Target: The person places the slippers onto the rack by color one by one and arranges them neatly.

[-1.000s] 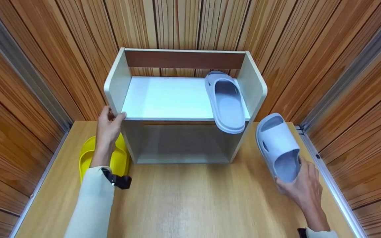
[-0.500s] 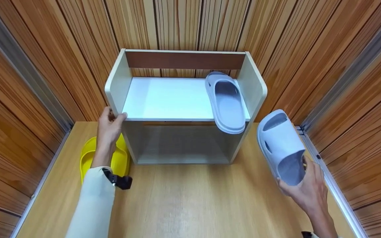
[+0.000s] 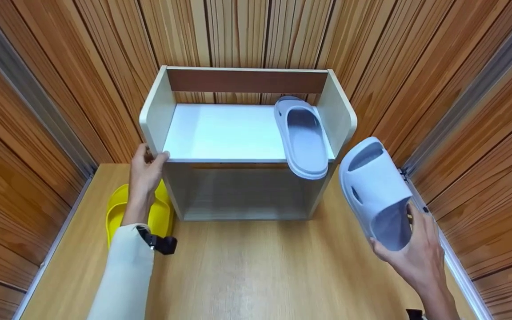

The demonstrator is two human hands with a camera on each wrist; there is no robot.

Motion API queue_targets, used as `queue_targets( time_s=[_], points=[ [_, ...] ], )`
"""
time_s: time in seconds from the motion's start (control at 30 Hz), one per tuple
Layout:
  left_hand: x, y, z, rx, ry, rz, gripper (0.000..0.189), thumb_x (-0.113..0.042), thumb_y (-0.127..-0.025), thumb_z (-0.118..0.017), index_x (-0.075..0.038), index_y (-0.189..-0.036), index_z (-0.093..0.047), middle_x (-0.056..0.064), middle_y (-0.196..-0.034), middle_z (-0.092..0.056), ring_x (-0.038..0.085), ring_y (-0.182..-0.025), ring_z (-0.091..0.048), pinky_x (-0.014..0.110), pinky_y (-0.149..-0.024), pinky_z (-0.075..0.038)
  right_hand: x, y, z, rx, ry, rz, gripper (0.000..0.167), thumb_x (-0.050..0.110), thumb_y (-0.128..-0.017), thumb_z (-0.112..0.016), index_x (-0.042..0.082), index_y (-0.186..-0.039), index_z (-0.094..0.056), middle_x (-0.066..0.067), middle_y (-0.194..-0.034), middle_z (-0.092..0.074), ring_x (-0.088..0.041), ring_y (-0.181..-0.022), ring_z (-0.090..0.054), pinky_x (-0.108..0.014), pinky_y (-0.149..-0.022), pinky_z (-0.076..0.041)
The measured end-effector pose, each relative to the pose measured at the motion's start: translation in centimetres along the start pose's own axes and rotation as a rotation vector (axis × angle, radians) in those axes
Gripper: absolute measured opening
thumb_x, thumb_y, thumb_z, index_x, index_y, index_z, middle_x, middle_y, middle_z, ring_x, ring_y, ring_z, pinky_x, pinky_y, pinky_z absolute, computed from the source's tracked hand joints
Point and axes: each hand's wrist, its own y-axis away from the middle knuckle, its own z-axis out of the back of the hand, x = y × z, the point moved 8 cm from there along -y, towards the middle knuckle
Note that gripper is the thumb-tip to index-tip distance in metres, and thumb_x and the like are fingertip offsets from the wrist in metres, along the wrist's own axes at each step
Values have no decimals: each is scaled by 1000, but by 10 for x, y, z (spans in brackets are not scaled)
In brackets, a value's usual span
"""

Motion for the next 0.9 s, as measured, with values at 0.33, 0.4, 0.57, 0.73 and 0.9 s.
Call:
queue_targets(
  time_s=[0.33, 0.4, 0.57, 0.73, 0.9],
  points=[
    [0, -1, -3, 9, 5, 10, 55, -29, -103, -55, -11, -153, -38, 16, -151, -41, 30, -131, -39, 44, -112, -36, 21, -3, 11, -42, -4, 87, 104, 25, -55, -93, -7, -142, -46, -28, -117, -52, -40, -97, -48, -56, -69, -42],
    [0, 0, -3, 9, 3, 10, 55, -29, -103, -56, -11, -152, -38, 16, -150, -41, 30, -131, -40, 44, -112, -36, 26, -4, 13, -53, -6, 108, 104, 26, -54, -93, -8, -141, -48, -29, -117, -53, -41, -97, -49, -57, -70, -42],
    [0, 0, -2, 7, 14, 0, 54, -29, -103, -56, -10, -151, -40, 16, -149, -42, 30, -130, -40, 44, -112, -36, 37, -7, 16, -60, 0, 139, 105, 30, -54, -93, -7, -141, -49, -29, -116, -52, -41, -96, -50, -58, -69, -45],
    [0, 0, -2, 9, 16, -3, 54, -28, -103, -56, -10, -151, -39, 16, -150, -42, 30, -131, -40, 44, -112, -36, 50, -9, 17, -59, 1, 159, 105, 32, -54, -93, -7, -141, -49, -28, -115, -53, -40, -95, -50, -57, -67, -45],
    [1, 0, 0, 14, 6, 6, 54, -29, -103, -54, -11, -151, -38, 15, -151, -39, 31, -132, -38, 45, -113, -34, 66, -15, 19, -80, -20, 207, 105, 33, -53, -93, -6, -141, -51, -27, -115, -54, -38, -94, -51, -56, -66, -45]
  ],
)
